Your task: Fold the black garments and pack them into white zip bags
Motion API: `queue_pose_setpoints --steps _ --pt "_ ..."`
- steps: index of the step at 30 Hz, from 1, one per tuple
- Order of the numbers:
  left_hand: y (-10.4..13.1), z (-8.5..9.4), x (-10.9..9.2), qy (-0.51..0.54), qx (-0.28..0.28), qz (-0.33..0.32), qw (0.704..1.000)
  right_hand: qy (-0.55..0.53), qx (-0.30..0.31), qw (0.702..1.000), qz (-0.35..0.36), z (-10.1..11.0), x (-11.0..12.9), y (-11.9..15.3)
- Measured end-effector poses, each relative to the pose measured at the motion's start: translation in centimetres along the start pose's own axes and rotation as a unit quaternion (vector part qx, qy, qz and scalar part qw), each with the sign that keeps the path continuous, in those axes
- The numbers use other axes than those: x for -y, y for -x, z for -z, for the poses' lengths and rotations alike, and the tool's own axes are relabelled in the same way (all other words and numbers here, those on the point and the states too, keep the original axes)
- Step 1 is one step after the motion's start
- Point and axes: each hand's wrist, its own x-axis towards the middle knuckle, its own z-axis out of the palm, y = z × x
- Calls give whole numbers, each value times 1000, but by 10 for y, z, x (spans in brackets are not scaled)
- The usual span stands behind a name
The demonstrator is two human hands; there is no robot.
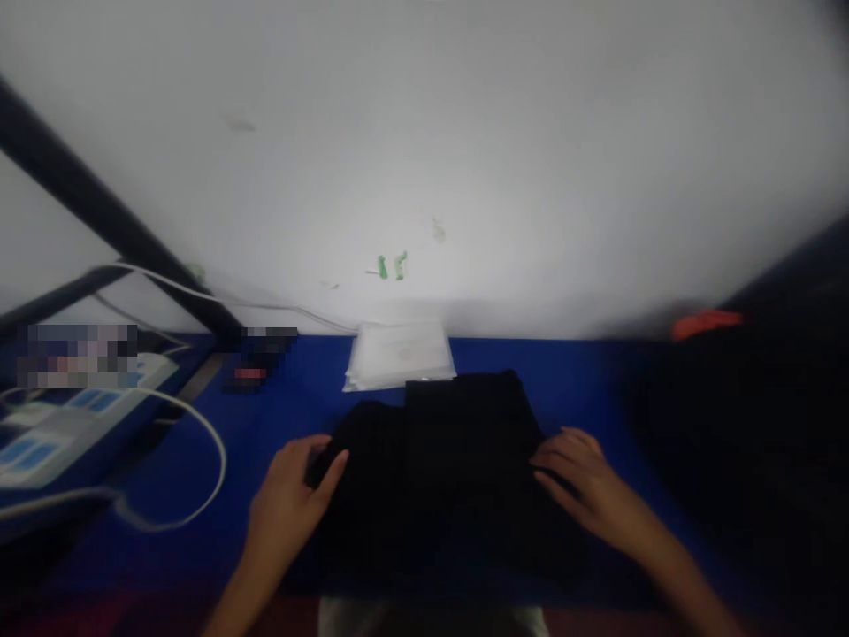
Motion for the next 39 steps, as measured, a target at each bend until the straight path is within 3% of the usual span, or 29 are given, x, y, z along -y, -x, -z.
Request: queue_pose_setpoints --steps 3,7,12,14,16,19,20,25,28,31,33,35,39 --pt "3 4 17 9 62 75 995 -1 -22 1000 5 0 -2 -4" --pt "1 14 23 43 61 58 996 -2 -35 999 16 0 -2 -12" --pt "-27 49 17 46 -93 104 989 -2 -45 999 21 3 2 -14" --pt "-40 63 5 45 -161 119 979 -5 -42 999 20 3 4 -14" --pt "-47 69 -16 71 -190 85 976 -11 -36 999 25 2 6 -14" --pt "-47 57 -59 115 -109 -40 987 -19 -29 999 39 0 12 -20" --pt "-45 48 -75 107 -61 -76 989 -22 -26 998 44 -1 15 -23" --pt "-23 -13 -143 66 40 -256 964 -25 -9 997 70 -1 26 -39" --pt "-6 -36 -161 14 135 -357 924 -26 -34 997 57 -4 31 -46" --pt "9 -34 -160 29 199 -426 882 -20 -25 996 81 -9 38 -53" --pt "16 -22 -148 74 197 -418 884 -11 -5 993 115 -14 43 -58" --pt "15 -7 -131 105 166 -361 912 2 5 990 143 -20 47 -62" --pt "-1 9 -86 36 106 -123 986 19 13 987 159 -30 46 -67"
